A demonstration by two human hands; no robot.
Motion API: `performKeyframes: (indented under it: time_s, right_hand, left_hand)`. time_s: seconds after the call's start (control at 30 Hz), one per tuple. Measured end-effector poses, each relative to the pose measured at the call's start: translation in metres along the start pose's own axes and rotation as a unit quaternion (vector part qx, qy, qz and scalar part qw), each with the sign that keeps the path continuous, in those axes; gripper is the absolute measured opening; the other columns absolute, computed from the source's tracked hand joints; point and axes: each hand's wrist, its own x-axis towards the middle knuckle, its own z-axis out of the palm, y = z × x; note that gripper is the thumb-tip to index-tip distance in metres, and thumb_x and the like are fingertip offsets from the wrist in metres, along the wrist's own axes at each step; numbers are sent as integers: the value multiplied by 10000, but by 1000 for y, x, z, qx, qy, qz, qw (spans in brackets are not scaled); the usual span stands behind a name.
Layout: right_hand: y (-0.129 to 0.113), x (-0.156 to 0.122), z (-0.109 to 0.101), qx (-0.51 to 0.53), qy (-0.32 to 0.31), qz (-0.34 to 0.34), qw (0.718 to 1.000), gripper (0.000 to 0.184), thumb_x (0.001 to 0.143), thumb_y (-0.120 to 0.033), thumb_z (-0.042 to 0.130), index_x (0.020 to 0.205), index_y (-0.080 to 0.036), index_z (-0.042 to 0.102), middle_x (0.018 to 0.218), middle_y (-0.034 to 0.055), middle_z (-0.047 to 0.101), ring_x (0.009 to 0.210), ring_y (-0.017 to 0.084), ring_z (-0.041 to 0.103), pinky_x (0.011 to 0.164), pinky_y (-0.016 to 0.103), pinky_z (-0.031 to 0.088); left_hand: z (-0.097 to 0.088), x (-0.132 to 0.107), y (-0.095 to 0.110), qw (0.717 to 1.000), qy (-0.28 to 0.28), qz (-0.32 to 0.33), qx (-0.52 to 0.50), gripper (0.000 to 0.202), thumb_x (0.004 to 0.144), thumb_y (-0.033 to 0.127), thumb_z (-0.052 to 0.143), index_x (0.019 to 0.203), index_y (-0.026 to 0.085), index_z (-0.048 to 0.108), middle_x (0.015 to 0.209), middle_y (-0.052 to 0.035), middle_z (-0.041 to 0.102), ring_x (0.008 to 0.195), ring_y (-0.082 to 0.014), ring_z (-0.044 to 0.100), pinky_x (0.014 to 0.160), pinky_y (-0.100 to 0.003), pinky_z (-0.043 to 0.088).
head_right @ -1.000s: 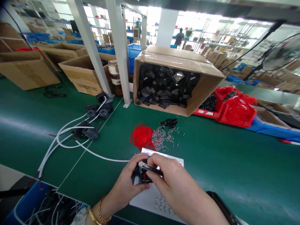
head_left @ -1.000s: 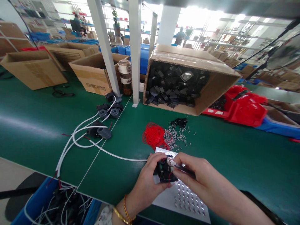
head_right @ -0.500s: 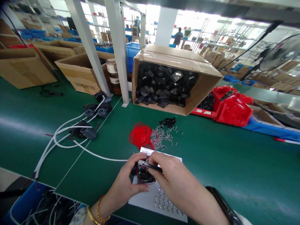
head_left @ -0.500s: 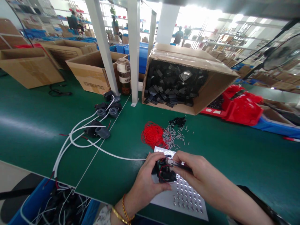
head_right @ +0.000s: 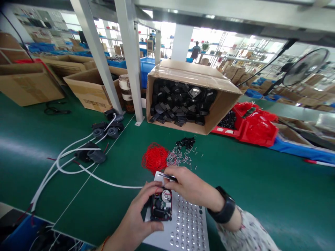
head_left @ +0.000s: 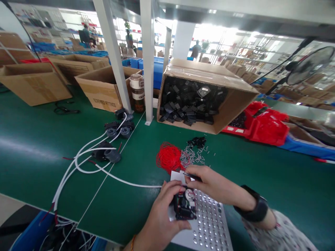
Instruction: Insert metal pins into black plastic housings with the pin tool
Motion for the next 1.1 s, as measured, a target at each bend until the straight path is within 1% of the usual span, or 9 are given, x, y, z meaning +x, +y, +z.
performKeyframes:
  time_s: [0.1, 0.17, 0.23, 0.43, 0.6, 0.77, 0.83, 1.0, 1.1]
  right_hand:
    - [-4, 7, 2, 7, -17, 16, 1000, 131, 826, -76, 572, 729, -161, 549, 702, -41, 547, 645, 104, 480, 581, 222, 344]
    - [-9, 6, 3, -1, -2, 28, 1000, 109, 816, -72, 578, 752, -160, 582, 717, -35, 583, 651, 106, 511, 589, 224, 358]
    - [-12, 4, 4, -12, 12, 23, 1000, 99, 846, -94, 567, 801, -163, 622, 779, -15, 632, 708, 120, 558, 637, 235, 390]
    - [-22, 9, 11, -83, 18, 17, 996, 103, 859, -127, 593, 815, -186, 664, 806, 3, 668, 747, 145, 603, 667, 251, 412]
    - [-31, 18, 12, -170, 8, 50, 984, 72, 810, -132, 641, 758, -177, 659, 772, 20, 680, 749, 182, 623, 630, 263, 392]
    - [-29, 21, 9, -191, -3, 51, 980, 98, 766, -88, 613, 737, -176, 644, 768, 28, 680, 750, 190, 620, 620, 268, 386]
    - [-30, 21, 9, -183, -10, 64, 981, 82, 774, -121, 607, 721, -175, 639, 740, 32, 672, 715, 187, 619, 591, 265, 375]
    - [-32, 22, 7, -217, -6, 129, 968, 129, 802, -186, 579, 686, -158, 627, 696, 66, 648, 666, 210, 616, 519, 270, 326]
    - [-21, 15, 2, -185, -22, 86, 979, 97, 818, -147, 584, 739, -167, 635, 741, 45, 662, 707, 188, 612, 570, 266, 355]
  left_hand:
    - [7, -8, -10, 998, 30, -21, -52, 784, 666, 518, 759, 1311, 255, 399, 1355, -112, 467, 1281, -335, 391, 1114, -571, 210]
    - [12, -12, -15, 991, 54, -47, -109, 938, 626, 549, 774, 1366, 242, 286, 1382, -132, 440, 1286, -328, 394, 1104, -535, 275]
    - [14, -13, -17, 985, 65, -67, -143, 999, 573, 540, 811, 1356, 233, 271, 1382, -133, 447, 1286, -311, 403, 1104, -488, 307]
    - [15, -10, -10, 985, 85, -60, -139, 875, 566, 489, 835, 1252, 231, 357, 1308, -96, 531, 1238, -271, 467, 1073, -424, 369]
    - [15, -10, -15, 988, 96, -55, -105, 907, 538, 483, 847, 1249, 235, 341, 1296, -100, 536, 1238, -272, 465, 1087, -449, 344]
    - [14, -11, -16, 991, 93, -43, -88, 866, 581, 501, 819, 1267, 236, 360, 1305, -110, 525, 1232, -283, 473, 1066, -472, 375]
    - [12, -12, -16, 994, 93, -24, -51, 816, 618, 513, 792, 1271, 241, 386, 1282, -110, 542, 1205, -293, 498, 1050, -496, 391]
    - [7, -11, -15, 993, 64, 69, 66, 644, 736, 482, 711, 1281, 288, 428, 1287, -97, 549, 1205, -303, 503, 1084, -577, 301]
    - [6, -9, -14, 989, 63, 100, 93, 613, 751, 449, 710, 1273, 287, 433, 1282, -104, 552, 1204, -300, 506, 1074, -570, 324]
